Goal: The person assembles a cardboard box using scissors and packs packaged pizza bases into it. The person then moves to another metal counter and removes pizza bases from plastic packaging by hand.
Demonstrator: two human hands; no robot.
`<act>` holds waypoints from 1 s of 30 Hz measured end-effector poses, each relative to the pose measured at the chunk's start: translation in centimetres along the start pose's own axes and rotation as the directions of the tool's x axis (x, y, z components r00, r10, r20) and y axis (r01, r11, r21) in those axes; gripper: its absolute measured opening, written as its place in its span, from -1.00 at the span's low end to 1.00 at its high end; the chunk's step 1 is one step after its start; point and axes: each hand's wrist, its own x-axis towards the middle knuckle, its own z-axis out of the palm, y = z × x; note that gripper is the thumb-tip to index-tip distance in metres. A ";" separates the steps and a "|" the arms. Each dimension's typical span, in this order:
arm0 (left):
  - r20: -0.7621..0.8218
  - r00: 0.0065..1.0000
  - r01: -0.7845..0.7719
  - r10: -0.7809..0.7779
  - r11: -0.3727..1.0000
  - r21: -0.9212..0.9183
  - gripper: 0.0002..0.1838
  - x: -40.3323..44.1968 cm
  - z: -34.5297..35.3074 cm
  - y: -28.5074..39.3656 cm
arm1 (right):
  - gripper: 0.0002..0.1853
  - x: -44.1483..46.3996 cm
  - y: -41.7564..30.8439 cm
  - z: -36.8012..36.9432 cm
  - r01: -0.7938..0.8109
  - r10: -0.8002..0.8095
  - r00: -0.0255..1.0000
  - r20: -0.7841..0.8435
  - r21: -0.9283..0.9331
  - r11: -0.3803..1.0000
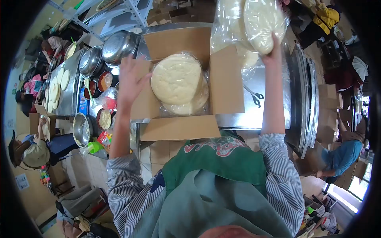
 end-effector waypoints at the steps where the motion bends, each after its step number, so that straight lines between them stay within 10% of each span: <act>1: -0.054 0.998 0.046 -0.045 0.999 0.023 -0.36 -1.0 -1.3 0.0 | -0.39 1.7 1.6 -2.2 -0.087 0.090 0.993 -0.076 0.039 0.995; 7: -0.009 0.979 0.204 -0.206 0.976 -0.074 -0.43 -4.0 -3.5 -0.2 | -0.33 5.5 5.1 -8.9 -0.249 0.226 0.959 -0.168 -0.125 0.961; 12: 0.166 0.986 0.064 0.004 0.912 -0.405 -0.50 3.0 1.8 4.0 | -0.36 2.4 4.0 -6.0 -0.249 0.224 0.962 -0.154 -0.162 0.955; 15: 0.314 0.944 -0.079 0.097 0.994 -0.070 -0.47 4.6 7.3 3.1 | -0.37 1.2 4.4 -5.2 -0.267 0.245 0.958 -0.148 -0.157 0.951; 18: 0.799 0.584 0.009 -0.142 0.986 0.169 -0.40 7.4 5.7 7.6 | -0.42 -0.2 4.6 -4.8 -0.332 0.320 0.941 -0.111 -0.111 0.937; 24: 0.688 0.726 -0.246 -0.022 0.925 0.289 -0.36 1.4 10.7 3.4 | -0.43 -7.0 3.3 -5.1 -0.422 0.402 0.907 -0.129 -0.246 0.872; 27: 0.304 0.930 -0.224 0.208 0.974 0.019 -0.37 1.5 5.0 4.7 | -0.32 -10.4 2.8 -9.5 -0.355 0.347 0.933 -0.099 -0.421 0.835; 28: 0.144 0.966 -0.216 0.214 0.976 -0.001 -0.37 1.6 2.1 5.6 | -0.30 -10.3 3.9 -12.4 -0.127 0.076 0.992 -0.102 -0.756 0.643; 30: 0.076 0.996 -0.042 0.035 0.995 0.092 -0.35 0.8 -1.7 4.3 | -0.24 -10.2 7.9 -19.7 0.130 -0.356 0.917 0.179 -0.979 -0.158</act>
